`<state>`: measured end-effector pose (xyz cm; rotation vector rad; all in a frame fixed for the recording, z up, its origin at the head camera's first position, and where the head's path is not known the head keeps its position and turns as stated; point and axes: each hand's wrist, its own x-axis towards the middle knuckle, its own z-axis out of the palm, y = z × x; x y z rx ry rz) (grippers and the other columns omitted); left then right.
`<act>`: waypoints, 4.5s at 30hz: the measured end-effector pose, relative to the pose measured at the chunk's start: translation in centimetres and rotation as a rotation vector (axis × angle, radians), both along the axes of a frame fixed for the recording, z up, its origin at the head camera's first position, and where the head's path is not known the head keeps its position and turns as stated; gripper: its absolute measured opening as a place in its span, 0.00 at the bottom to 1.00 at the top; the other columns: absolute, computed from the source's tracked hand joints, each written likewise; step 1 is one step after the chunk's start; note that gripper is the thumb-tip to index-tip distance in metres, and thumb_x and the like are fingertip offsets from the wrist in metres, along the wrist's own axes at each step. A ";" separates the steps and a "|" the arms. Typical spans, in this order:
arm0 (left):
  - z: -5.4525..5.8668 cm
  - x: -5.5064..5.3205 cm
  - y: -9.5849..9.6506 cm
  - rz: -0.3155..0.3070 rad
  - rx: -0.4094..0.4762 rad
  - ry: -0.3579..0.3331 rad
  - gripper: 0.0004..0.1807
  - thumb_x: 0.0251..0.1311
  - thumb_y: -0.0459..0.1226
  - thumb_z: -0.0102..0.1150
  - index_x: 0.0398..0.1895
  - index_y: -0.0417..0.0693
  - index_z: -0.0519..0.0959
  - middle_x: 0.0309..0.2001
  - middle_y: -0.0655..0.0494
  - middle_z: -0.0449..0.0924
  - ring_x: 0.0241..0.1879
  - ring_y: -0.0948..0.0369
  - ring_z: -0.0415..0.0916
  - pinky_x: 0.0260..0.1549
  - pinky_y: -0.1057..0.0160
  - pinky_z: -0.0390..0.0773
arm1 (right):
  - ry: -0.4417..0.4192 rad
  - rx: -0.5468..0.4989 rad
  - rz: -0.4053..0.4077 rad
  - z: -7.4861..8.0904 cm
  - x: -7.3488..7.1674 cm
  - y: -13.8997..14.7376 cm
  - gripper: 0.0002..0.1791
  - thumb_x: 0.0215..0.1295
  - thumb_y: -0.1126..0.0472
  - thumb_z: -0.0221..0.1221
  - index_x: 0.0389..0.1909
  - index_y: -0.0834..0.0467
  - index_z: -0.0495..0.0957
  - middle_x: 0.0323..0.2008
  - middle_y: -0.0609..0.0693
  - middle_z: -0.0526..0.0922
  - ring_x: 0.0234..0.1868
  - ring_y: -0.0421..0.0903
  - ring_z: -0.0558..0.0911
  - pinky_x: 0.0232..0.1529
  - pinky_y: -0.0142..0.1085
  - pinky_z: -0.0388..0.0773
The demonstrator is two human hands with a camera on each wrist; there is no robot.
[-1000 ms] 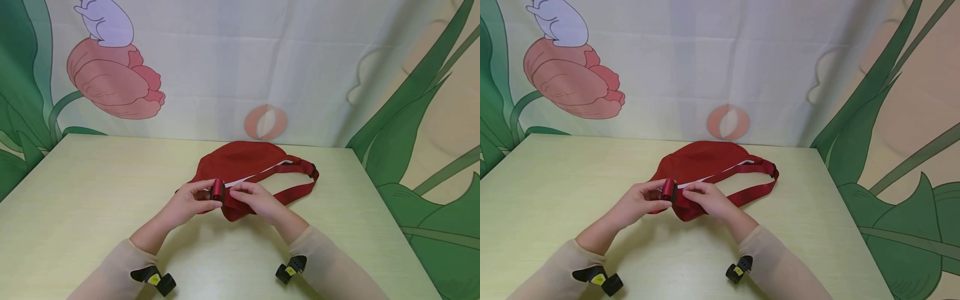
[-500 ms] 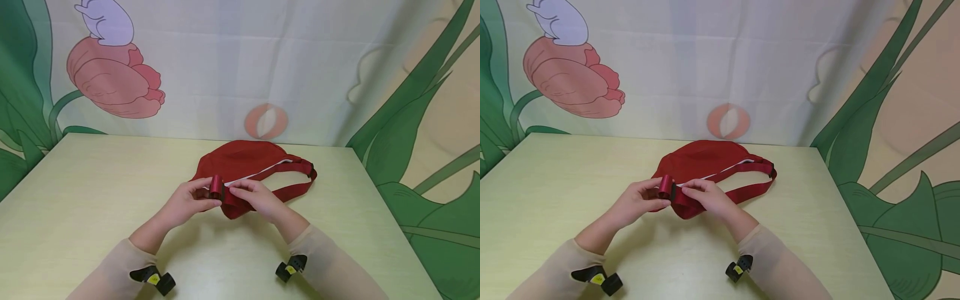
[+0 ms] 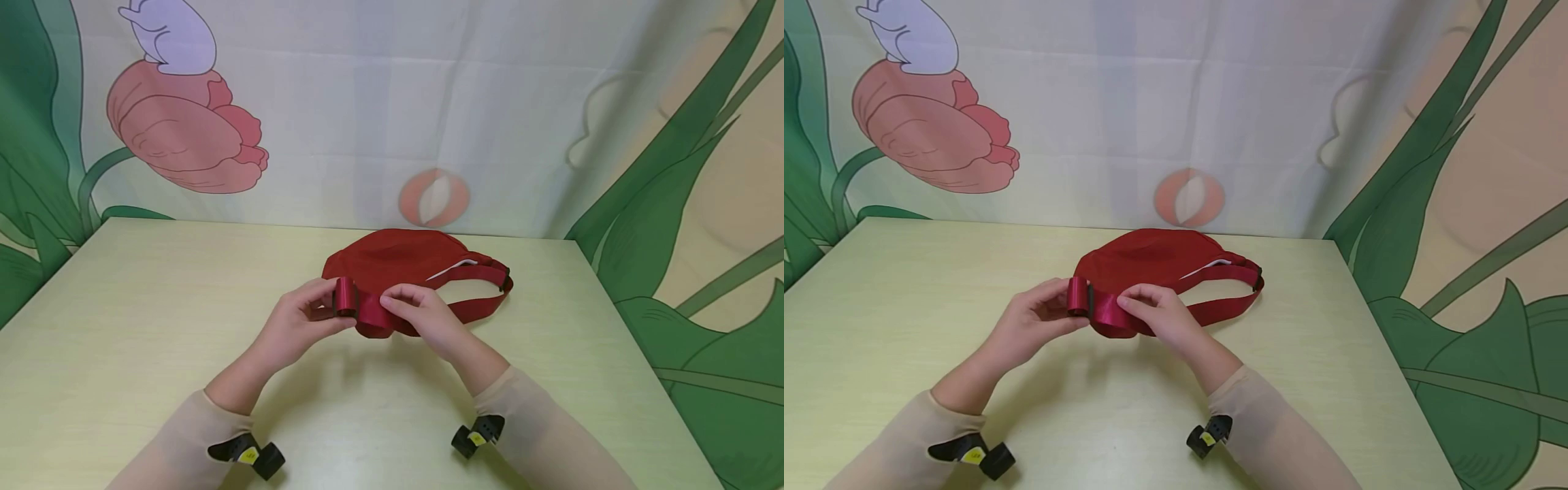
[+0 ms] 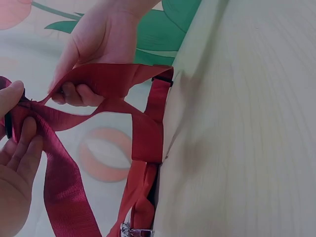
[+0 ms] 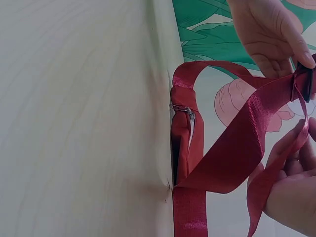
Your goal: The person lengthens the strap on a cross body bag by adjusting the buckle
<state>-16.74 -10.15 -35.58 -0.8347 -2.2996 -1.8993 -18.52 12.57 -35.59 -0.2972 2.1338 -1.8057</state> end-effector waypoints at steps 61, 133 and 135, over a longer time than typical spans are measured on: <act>0.3 -0.9 -0.4 0.040 0.043 -0.136 0.23 0.54 0.33 0.65 0.55 0.43 0.75 0.41 0.47 0.79 0.38 0.52 0.78 0.35 0.59 0.80 | 0.203 0.311 -0.045 -0.9 -0.7 1.5 0.15 0.58 0.55 0.64 0.44 0.56 0.76 0.37 0.48 0.79 0.40 0.45 0.75 0.39 0.36 0.75; -1.6 0.2 1.9 -0.056 -0.046 -0.164 0.20 0.52 0.35 0.67 0.51 0.44 0.77 0.42 0.51 0.80 0.37 0.56 0.78 0.39 0.60 0.78 | 0.260 0.222 0.200 -0.6 -1.1 1.3 0.12 0.66 0.58 0.56 0.46 0.58 0.78 0.38 0.49 0.82 0.41 0.46 0.79 0.46 0.39 0.76; -1.6 0.2 1.9 -0.046 -0.046 -0.151 0.19 0.52 0.35 0.67 0.49 0.44 0.78 0.41 0.51 0.80 0.36 0.56 0.78 0.39 0.60 0.78 | 0.263 0.238 0.196 -0.7 -1.0 1.4 0.12 0.65 0.58 0.57 0.47 0.57 0.79 0.39 0.48 0.82 0.41 0.45 0.79 0.45 0.38 0.76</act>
